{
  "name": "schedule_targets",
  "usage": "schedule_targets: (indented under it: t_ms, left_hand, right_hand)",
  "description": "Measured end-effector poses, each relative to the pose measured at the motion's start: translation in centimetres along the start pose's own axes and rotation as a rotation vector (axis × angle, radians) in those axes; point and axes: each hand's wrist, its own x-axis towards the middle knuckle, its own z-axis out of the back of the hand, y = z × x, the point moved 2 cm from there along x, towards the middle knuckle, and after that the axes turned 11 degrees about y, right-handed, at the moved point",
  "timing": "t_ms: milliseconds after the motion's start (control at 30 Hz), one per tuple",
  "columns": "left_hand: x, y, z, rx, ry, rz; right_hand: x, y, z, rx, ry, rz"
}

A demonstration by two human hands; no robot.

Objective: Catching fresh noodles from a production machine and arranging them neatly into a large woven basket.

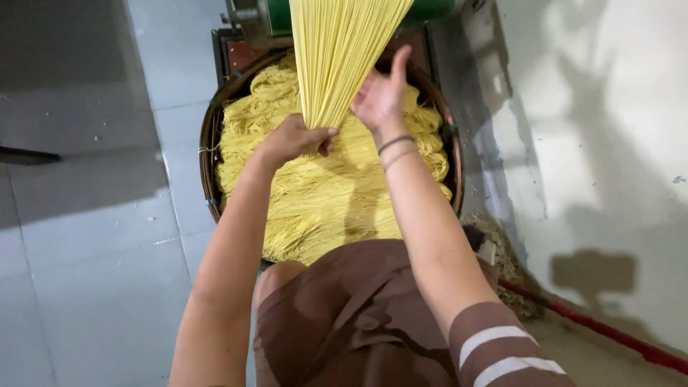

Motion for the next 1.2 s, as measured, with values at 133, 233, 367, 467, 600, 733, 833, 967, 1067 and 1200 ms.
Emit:
schedule_targets:
  t_ms: [133, 233, 367, 467, 600, 733, 833, 967, 1067, 1200]
  left_hand:
    - [-2.2, -2.0, -1.2, 0.092, 0.075, 0.069]
    - [-3.4, 0.6, 0.0, 0.092, 0.151, 0.050]
    - [-1.5, 3.3, 3.2, -0.412, 0.319, -0.281]
    - [3.0, 4.1, 4.1, -0.617, -0.061, -0.304]
    - [0.5, -5.9, -3.5, -0.293, -0.197, -0.032]
    - [1.7, -3.4, -5.1, -0.571, -0.055, -0.023]
    - [0.6, -3.7, -5.8, -0.538, -0.113, -0.028]
    - [-4.0, -3.8, -7.4, -0.470, -0.271, -0.039]
    - [-5.9, -2.9, -9.6, -0.433, -0.363, -0.029]
    - [-5.4, -0.2, -10.2, -0.527, -0.281, -0.132]
  right_hand:
    - [-2.5, -4.7, -10.3, -0.369, 0.219, -0.100]
    - [-2.4, -7.2, -8.0, -0.470, 0.502, -0.248]
    - [-5.7, -8.6, -6.8, -0.785, 0.364, -0.221]
    - [-10.3, -8.6, -8.7, -0.946, 0.220, -0.168]
    - [-12.9, -10.8, -6.8, -0.901, 0.193, -0.150]
    - [-13.9, -11.6, -4.8, -0.829, 0.175, -0.034]
    - [-14.8, -11.8, -2.9, -0.927, 0.206, -0.042]
    - [-16.4, -12.1, -2.4, -1.115, 0.289, -0.208]
    - [-19.0, -6.9, -5.8, -1.613, 0.591, -0.501]
    - [-17.5, -3.7, -5.4, -1.303, 0.324, -0.275]
